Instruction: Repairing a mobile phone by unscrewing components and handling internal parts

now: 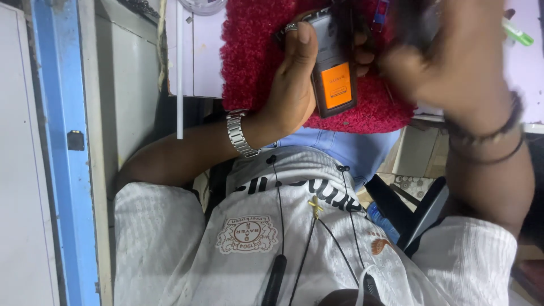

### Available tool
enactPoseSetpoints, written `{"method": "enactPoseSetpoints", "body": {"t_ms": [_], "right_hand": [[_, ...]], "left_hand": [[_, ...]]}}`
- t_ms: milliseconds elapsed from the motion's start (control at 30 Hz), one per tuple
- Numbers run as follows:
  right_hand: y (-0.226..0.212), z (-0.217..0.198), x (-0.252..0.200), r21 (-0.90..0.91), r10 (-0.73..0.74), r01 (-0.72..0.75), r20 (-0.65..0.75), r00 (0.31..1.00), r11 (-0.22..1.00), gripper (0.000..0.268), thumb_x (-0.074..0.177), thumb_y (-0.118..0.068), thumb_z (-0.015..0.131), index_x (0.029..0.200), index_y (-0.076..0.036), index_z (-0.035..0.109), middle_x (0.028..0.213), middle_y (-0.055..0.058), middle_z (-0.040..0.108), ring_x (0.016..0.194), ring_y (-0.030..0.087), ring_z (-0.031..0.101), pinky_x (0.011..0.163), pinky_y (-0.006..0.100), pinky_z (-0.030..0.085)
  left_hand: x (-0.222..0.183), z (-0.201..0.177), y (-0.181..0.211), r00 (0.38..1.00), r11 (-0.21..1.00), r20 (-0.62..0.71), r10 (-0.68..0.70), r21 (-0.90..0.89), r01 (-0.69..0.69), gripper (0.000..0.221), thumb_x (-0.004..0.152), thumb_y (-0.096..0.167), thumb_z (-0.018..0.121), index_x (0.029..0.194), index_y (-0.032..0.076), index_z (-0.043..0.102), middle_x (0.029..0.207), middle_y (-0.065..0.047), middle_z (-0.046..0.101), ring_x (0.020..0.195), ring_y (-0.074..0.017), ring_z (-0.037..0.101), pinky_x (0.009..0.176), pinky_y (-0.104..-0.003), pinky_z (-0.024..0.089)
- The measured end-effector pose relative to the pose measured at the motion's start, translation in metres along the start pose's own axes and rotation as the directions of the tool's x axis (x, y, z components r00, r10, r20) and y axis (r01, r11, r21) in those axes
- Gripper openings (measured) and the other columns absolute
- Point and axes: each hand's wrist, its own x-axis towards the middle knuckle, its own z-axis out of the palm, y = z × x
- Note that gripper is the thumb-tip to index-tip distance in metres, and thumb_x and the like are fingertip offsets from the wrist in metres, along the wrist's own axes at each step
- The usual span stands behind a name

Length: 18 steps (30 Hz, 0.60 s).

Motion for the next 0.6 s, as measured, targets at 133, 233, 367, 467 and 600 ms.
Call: {"method": "enactPoseSetpoints", "body": {"t_ms": [133,233,367,467,600], "right_hand": [[-0.047,0.007,-0.001,0.039,-0.314,0.313,0.208,0.926,0.949,0.048,0.096,0.004,0.078,0.141,0.011,0.064,0.128,0.025,0.069,0.117,0.049,0.067,0.103,0.056,0.054],[-0.042,0.018,-0.016,-0.107,-0.332,0.353,0.174,0.927,0.93,0.053,0.09,0.009,0.078,0.141,0.008,0.065,0.116,0.022,0.066,0.095,0.044,0.06,0.085,0.053,0.049],[-0.047,0.026,-0.019,-0.185,-0.397,0.412,0.11,0.911,0.892,0.038,0.101,0.009,0.078,0.137,0.007,0.064,0.115,0.02,0.068,0.089,0.04,0.061,0.078,0.051,0.047],[-0.051,0.03,-0.022,-0.235,-0.385,0.404,0.124,0.914,0.884,0.037,0.105,0.004,0.076,0.139,0.004,0.062,0.112,0.019,0.066,0.085,0.039,0.058,0.073,0.051,0.044],[-0.056,0.026,-0.017,-0.256,-0.365,0.402,0.18,0.913,0.879,0.033,0.106,-0.014,0.073,0.135,-0.001,0.062,0.115,0.016,0.067,0.09,0.037,0.061,0.079,0.049,0.046]], "left_hand": [[0.0,-0.012,-0.015,0.998,1.0,-0.054,0.026,0.002,-0.026,0.036,0.115,0.05,0.051,0.12,0.014,0.048,0.125,-0.006,0.054,0.13,-0.0119,0.05,0.121,-0.034,0.04],[-0.001,-0.003,-0.008,1.0,0.999,0.015,0.026,-0.024,-0.026,0.048,0.118,0.049,0.05,0.128,0.003,0.06,0.126,-0.016,0.071,0.122,-0.023,0.069,0.109,-0.036,0.058],[0.001,0.003,-0.002,0.998,0.997,0.021,0.056,0.051,-0.057,0.05,0.115,0.051,0.052,0.119,0.003,0.065,0.115,-0.013,0.072,0.112,-0.0216,0.07,0.103,-0.034,0.058],[0.0,0.0,-0.004,0.997,0.995,-0.074,0.028,0.093,-0.021,0.057,0.112,0.054,0.053,0.125,-0.001,0.065,0.117,-0.016,0.077,0.109,-0.0243,0.075,0.104,-0.036,0.061],[0.0,0.003,-0.001,0.998,0.976,-0.059,0.034,0.216,-0.02,0.056,0.111,0.057,0.049,0.121,0.003,0.062,0.116,-0.014,0.073,0.111,-0.0235,0.071,0.106,-0.034,0.057]]}}
